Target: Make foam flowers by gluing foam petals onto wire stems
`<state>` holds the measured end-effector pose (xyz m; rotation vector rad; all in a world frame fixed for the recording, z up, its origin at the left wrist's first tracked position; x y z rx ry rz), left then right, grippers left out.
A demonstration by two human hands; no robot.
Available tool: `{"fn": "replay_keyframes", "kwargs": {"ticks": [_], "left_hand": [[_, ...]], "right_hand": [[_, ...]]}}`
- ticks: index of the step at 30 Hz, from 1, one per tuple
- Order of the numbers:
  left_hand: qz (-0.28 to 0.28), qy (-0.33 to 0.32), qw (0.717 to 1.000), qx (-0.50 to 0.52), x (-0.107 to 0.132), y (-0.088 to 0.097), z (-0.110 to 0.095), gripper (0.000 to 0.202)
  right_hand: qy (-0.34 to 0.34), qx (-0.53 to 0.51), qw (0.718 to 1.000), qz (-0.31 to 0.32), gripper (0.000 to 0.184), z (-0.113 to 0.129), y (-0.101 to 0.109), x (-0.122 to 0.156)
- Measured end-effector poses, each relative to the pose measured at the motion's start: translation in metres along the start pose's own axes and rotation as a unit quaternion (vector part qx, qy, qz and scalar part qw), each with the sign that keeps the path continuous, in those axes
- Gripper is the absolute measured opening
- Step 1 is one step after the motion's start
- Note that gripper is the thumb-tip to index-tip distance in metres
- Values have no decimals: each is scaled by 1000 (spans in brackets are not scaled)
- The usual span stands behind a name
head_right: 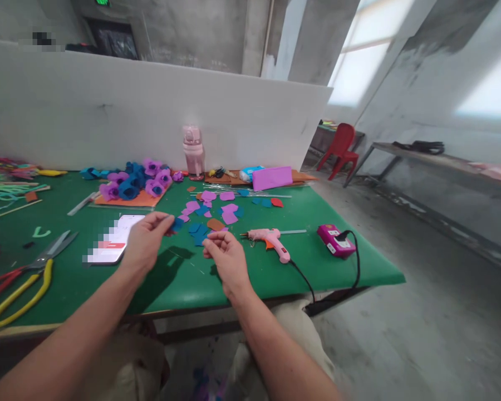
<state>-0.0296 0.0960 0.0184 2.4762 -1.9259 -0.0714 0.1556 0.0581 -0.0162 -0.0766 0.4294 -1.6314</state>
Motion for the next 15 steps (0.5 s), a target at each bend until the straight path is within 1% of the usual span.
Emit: {"fn": "replay_keyframes", "kwargs": {"ticks": [1,2,4,6,8,9,10,12,13,14,15], "left_hand": [[-35,-18,999,4,-6,11,-4,21],[-56,-24,998,8,-12,19,-6,22],[-66,-17,997,36,-19,28,-3,23],[-57,-8,996,67,-21,29,0,23],[-45,-4,995,87,-19,27,3,21],[-43,-3,995,91,-18,26,4,21],[-40,-2,995,91,-17,25,4,21],[-30,-2,996,86,-16,23,5,21],[-25,-4,996,81,-16,22,5,22],[-19,-4,997,75,-16,21,5,23],[-14,-4,998,68,-16,20,5,24]], "right_hand": [[21,32,999,6,16,6,3,-4],[43,67,997,21,13,11,4,-7],[89,147,983,70,11,20,0,-15],[128,237,953,136,9,24,-11,-20],[153,327,911,202,8,23,-20,-25],[164,366,889,220,9,23,-22,-29],[177,401,871,222,10,24,-20,-34],[208,455,846,185,12,32,-10,-45],[215,471,839,168,12,33,-6,-49],[210,480,835,167,12,31,-3,-52],[196,484,833,181,11,26,-4,-53]]}}
Point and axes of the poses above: each hand's wrist, its own x-axis away from the middle knuckle, its own y-axis out of the back of the hand, z = x × y, the point moved 9 cm from there along -x, towards the middle knuckle, and after that the axes turned 11 degrees about y, right-handed, at the moved point
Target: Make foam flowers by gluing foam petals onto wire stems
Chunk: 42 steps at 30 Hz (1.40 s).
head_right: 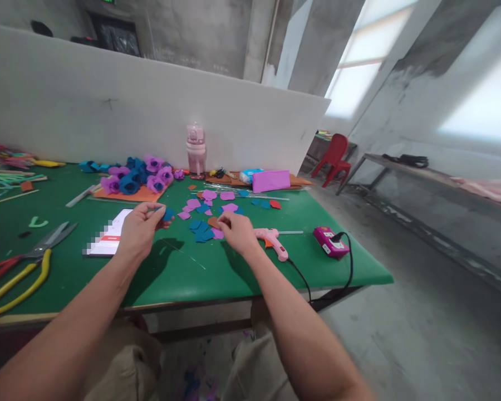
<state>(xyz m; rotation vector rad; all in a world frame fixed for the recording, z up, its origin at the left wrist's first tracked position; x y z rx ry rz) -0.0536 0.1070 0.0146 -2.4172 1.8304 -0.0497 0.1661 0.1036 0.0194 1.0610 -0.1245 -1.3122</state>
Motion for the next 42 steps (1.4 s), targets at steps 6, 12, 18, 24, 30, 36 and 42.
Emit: {"fn": "replay_keyframes", "kwargs": {"ticks": [6,12,18,24,30,36,42], "left_hand": [[41,5,998,-41,0,-13,3,28],[49,-17,986,-155,2,-20,1,21],[79,-36,972,-219,2,-21,0,23],[199,-6,949,-245,21,-55,17,24],[294,53,916,-266,54,-89,38,19],[313,85,918,-228,58,-95,48,25],[339,21,882,-328,63,-101,45,15]], "right_hand": [[49,47,994,83,11,13,-34,1],[50,22,997,62,15,23,-31,-7],[91,-14,993,71,14,47,-22,12],[-54,36,996,-58,20,-24,64,28],[-141,83,979,-118,21,-67,107,60],[-24,-15,1000,-1,20,-6,47,52],[-33,52,998,-15,22,-15,66,47]]}}
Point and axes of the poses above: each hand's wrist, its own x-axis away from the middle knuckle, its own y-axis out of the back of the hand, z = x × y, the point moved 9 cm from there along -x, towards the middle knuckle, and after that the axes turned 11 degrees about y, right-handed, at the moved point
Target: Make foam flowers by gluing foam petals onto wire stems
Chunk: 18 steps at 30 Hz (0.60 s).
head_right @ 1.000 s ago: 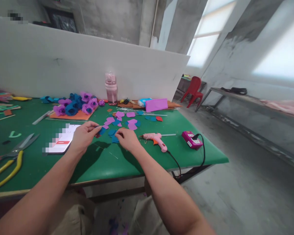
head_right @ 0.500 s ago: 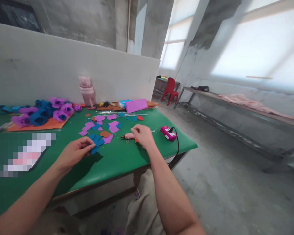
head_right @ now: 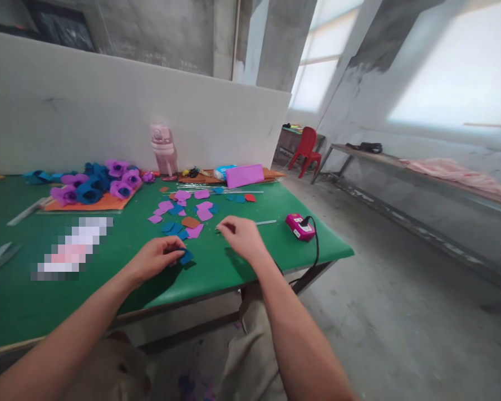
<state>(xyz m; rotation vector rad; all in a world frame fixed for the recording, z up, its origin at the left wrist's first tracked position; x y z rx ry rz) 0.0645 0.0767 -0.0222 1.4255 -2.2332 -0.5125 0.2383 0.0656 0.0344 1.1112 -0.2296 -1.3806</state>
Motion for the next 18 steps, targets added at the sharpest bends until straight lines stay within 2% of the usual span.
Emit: {"fn": "replay_keyframes", "kwargs": {"ticks": [2,3,5,6,9,11,15,18], "left_hand": [[-31,-31,994,-105,0,3,-6,15],[-49,-45,986,-153,0,5,-8,15],[-79,-70,969,-223,-3,6,-10,15],[-88,-81,962,-246,-4,6,-10,15],[-98,-99,951,-277,-9,2,-8,13],[-96,-91,951,-278,-11,-1,-5,12],[-109,-71,951,-280,-11,-2,-4,11],[-117,-59,951,-281,-10,-1,-5,10]], "right_hand": [[-76,63,994,-41,24,-37,25,6],[-114,93,988,-43,24,-54,34,10],[-171,118,978,-16,27,-81,43,21],[-188,111,976,14,29,-89,40,26],[-208,67,969,110,32,-96,22,37],[-219,58,963,143,31,-95,11,41],[-230,89,959,140,30,-98,5,40],[-230,63,966,96,28,-96,8,38]]}}
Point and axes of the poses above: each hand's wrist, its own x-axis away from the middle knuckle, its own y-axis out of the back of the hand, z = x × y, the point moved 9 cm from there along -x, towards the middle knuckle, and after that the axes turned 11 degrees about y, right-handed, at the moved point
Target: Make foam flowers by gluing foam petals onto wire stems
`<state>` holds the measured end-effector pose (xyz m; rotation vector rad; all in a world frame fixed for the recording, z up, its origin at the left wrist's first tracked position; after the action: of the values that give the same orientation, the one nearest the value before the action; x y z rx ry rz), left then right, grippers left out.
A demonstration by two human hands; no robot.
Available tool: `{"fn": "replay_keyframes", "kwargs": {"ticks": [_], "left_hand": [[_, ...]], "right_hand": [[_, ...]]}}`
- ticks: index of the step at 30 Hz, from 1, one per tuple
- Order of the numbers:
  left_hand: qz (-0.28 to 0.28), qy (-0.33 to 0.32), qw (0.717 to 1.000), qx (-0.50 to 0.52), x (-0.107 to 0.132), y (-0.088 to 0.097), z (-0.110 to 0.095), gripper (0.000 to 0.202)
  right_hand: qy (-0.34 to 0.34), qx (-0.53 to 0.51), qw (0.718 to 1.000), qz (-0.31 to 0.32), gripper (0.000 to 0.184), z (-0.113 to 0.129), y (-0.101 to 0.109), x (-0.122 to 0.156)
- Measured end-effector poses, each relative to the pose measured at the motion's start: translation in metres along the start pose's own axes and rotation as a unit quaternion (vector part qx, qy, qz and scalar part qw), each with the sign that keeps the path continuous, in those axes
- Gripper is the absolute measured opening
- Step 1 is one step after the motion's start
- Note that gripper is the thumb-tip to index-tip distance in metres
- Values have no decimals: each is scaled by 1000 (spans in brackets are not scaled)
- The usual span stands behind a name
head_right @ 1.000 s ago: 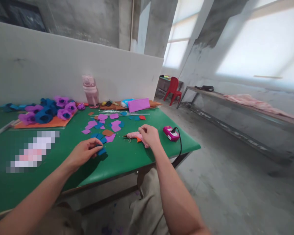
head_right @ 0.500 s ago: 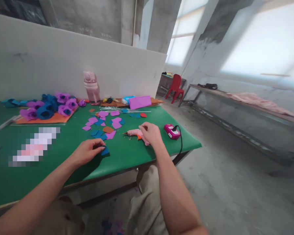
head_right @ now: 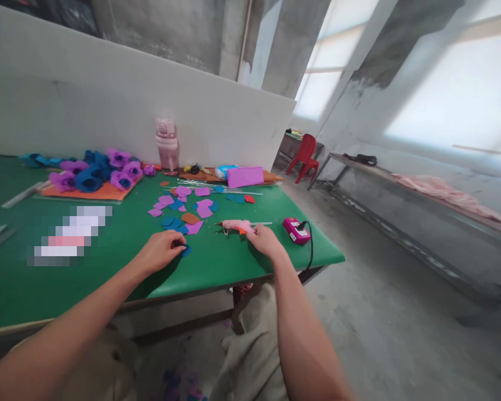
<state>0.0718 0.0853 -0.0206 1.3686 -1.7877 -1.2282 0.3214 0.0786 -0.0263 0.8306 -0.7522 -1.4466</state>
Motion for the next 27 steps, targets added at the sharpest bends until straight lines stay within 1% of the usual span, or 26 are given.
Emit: {"fn": "replay_keyframes", "kwargs": {"ticks": [2,4,5,7,9,10,11,12,14,16,19,23,27], "left_hand": [[0,10,1000,4,0,1,1,10],[-3,19,1000,13,0,1,3,10],[-6,23,1000,20,0,2,4,10],[-12,26,999,34,0,2,5,10],[-17,24,999,43,0,2,6,12],[-18,21,999,46,0,2,6,13],[-19,16,998,51,0,3,6,14],[-18,11,998,57,0,3,6,15],[-17,6,997,74,0,4,7,15],[-13,10,996,84,-1,5,9,12],[-10,16,996,82,-2,6,11,7],[-9,22,995,94,-4,6,12,10],[-4,28,995,98,-4,4,13,15]], "right_hand": [[3,-121,991,-48,26,5,5,2],[17,-272,958,-84,25,15,7,4],[29,-333,939,-82,26,22,6,5],[42,-427,902,-37,24,37,-1,7],[32,-492,870,18,23,48,-12,11],[24,-509,860,35,26,51,-15,12],[20,-512,857,42,28,53,-17,14],[21,-503,863,43,30,55,-17,16],[42,-459,886,47,31,60,-15,18],[70,-406,909,59,32,66,-13,21],[105,-333,934,80,34,77,-12,26],[137,-251,954,87,33,89,-11,31],[166,-205,960,88,34,100,-13,33]]}}
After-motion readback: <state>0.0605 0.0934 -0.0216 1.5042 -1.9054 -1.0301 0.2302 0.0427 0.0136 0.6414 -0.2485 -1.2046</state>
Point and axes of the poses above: each hand's wrist, its own x-axis away from the middle knuckle, its own y-axis out of the back of the hand, z = x × y, the point moved 9 cm from there along -x, towards the middle knuckle, and after that the axes turned 11 degrees about y, right-handed, at the moved point
